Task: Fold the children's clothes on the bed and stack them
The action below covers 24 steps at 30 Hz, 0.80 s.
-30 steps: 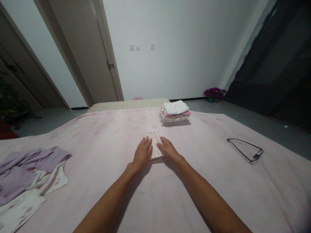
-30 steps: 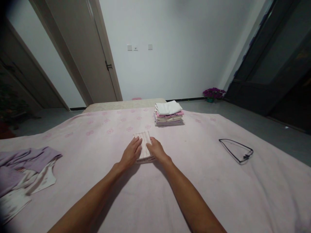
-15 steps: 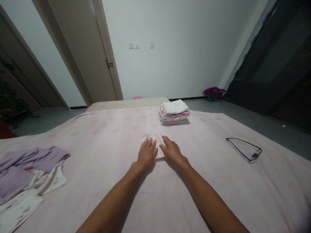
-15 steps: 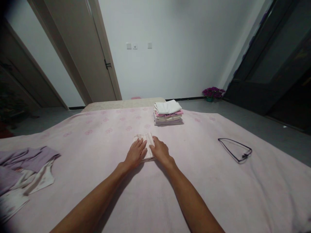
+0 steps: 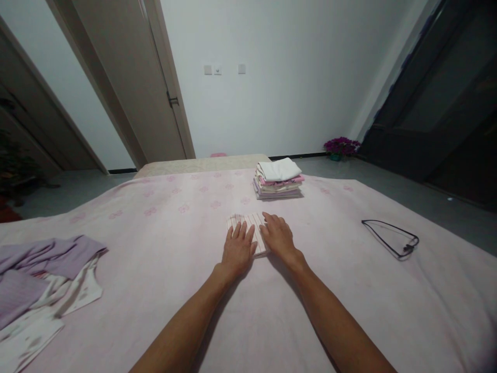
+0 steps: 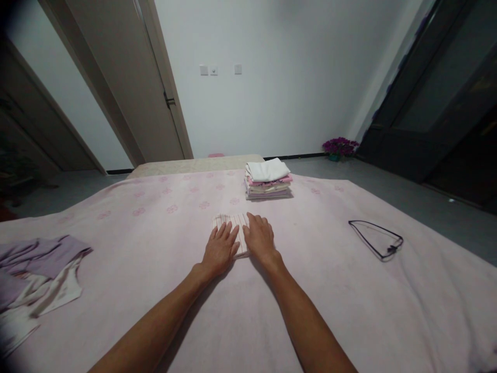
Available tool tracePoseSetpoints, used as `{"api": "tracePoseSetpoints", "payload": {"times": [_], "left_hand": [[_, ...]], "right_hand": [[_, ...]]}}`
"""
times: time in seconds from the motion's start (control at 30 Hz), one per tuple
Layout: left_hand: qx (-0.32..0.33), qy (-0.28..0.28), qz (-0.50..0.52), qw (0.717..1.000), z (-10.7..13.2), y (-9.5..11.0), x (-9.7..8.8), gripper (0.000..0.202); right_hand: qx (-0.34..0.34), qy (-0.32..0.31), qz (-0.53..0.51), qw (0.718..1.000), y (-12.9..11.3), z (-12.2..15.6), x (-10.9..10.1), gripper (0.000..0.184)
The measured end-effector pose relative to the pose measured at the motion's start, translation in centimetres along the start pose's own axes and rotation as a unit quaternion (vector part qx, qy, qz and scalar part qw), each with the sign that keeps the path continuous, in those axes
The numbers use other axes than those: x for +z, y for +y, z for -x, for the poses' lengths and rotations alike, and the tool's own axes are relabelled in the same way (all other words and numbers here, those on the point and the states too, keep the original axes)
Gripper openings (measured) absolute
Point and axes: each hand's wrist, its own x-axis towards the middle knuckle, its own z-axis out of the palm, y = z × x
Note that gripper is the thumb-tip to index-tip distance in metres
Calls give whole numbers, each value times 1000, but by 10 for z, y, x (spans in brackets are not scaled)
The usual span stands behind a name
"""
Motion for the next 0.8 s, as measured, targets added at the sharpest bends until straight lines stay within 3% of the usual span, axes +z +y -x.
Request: {"api": "tracePoseSetpoints", "payload": {"times": [0.07,0.27,0.43,0.57,0.7,0.8], "left_hand": [[0,2,1,1000,1,1,1,51],[-9,-14,38,999,-5,-9,-1,52],[-62,-42,12,997,-24,-26,-6,59],[-71,-77,15,994,-29,-32,2,61],[-45,-56,61,996,-24,-41,14,60],[-22,-34,131,991,-12,-54,18,57]], "right_hand": [[-25,12,16,1000,-3,3,10,53],[-26,-49,40,998,8,8,42,60],[-16,-59,39,997,16,9,45,62],[-18,-66,25,997,17,10,47,63],[-29,-63,-30,997,23,9,53,62],[-10,-66,-126,990,33,4,51,62]]}}
